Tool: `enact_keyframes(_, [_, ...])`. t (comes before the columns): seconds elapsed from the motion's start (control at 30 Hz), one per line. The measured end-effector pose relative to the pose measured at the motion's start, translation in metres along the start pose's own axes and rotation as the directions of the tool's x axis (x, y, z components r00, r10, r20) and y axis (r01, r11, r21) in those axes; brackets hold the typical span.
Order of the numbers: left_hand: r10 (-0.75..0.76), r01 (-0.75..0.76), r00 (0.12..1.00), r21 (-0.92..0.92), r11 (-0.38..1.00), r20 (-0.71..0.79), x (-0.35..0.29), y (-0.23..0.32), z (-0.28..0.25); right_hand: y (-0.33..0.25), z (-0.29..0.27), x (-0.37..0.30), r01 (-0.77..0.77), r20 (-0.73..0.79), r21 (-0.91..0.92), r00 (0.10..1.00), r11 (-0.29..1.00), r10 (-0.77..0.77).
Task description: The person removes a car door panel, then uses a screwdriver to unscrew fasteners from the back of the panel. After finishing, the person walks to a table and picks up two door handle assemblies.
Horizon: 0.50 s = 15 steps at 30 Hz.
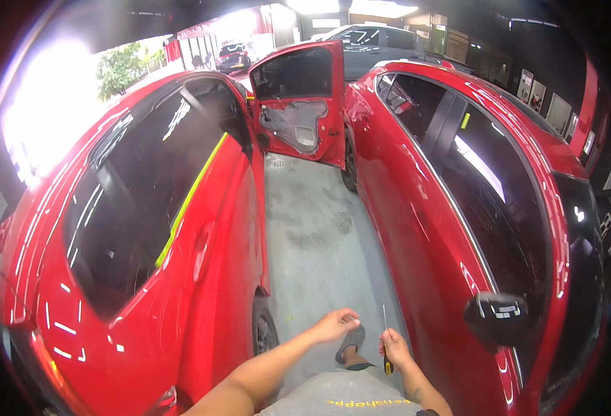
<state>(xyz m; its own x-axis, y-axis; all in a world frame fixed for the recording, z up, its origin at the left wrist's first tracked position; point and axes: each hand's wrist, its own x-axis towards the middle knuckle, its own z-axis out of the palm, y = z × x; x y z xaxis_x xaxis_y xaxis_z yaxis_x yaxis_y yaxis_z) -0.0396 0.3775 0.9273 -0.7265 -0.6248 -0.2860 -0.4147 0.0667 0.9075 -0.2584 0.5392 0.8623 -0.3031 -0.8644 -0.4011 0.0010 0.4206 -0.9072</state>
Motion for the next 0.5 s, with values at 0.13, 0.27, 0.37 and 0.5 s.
enact_keyframes(0.13, [-0.005, 0.004, 0.999, -0.022, 1.000, -0.042, 0.093, -0.050, -0.047, -0.052, 0.000, 0.188, -0.097, 0.125, 0.090, 0.988, 0.991, 0.085])
enact_keyframes(0.27, [-0.373, 0.330, 0.922, -0.297, 0.896, -0.102, 0.132, -0.058, -0.121, -0.118, -0.004, 0.326, -0.190, 0.198, 0.004, 0.962, 0.982, 0.186])
enact_keyframes(0.37, [-0.464, 0.257, 0.839, -0.546, 0.797, -0.284, 0.151, -0.093, -0.183, -0.145, 0.007, 0.417, -0.223, 0.259, -0.001, 0.941, 0.975, 0.215])
enact_keyframes(0.5, [-0.559, 0.097, 0.629, -0.659, 0.746, -0.541, 0.186, -0.082, -0.285, -0.212, 0.025, 0.501, -0.255, 0.346, 0.053, 0.912, 0.965, 0.222])
